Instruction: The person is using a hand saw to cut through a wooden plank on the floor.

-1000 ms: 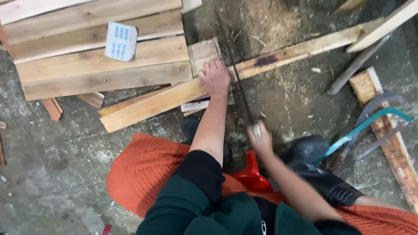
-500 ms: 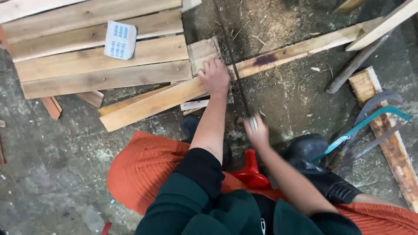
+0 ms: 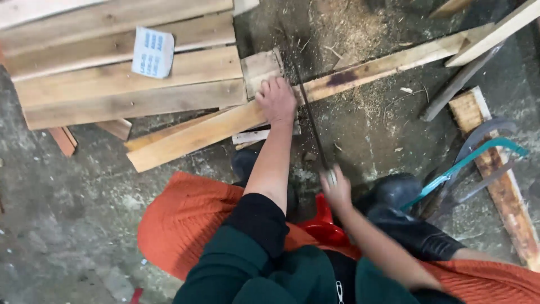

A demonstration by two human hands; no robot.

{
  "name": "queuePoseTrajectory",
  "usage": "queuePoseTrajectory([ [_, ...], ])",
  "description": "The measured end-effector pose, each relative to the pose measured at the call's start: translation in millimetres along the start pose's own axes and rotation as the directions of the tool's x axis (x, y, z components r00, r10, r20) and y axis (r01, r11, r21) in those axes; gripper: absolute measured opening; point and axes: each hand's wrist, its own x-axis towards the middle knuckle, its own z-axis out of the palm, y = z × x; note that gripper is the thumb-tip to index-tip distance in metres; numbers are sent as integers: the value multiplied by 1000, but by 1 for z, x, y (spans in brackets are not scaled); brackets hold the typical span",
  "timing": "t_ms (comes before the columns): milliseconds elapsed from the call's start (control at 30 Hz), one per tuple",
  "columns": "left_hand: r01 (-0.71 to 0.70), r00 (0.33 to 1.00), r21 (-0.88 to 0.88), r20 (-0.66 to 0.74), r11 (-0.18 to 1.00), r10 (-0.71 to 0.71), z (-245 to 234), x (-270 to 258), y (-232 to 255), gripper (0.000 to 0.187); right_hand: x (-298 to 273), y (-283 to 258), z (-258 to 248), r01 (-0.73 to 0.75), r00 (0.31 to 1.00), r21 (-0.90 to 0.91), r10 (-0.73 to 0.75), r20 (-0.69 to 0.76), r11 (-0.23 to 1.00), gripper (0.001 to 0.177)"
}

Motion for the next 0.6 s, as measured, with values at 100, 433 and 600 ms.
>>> queuePoseTrajectory([
  [100, -6, 999, -9, 32, 1000, 6, -2, 5, 4, 19, -14, 2, -6, -62, 998, 91, 60, 20, 994, 59],
  [433, 7, 999, -4, 46, 1000, -7, 9, -8, -2, 21, 43, -52, -11, -56, 997, 120, 48, 66, 991, 56],
  [600, 1, 1000, -35, 26, 999, 0, 3, -2, -1, 20, -22, -20, -21, -43, 999, 125, 41, 19, 991, 48],
])
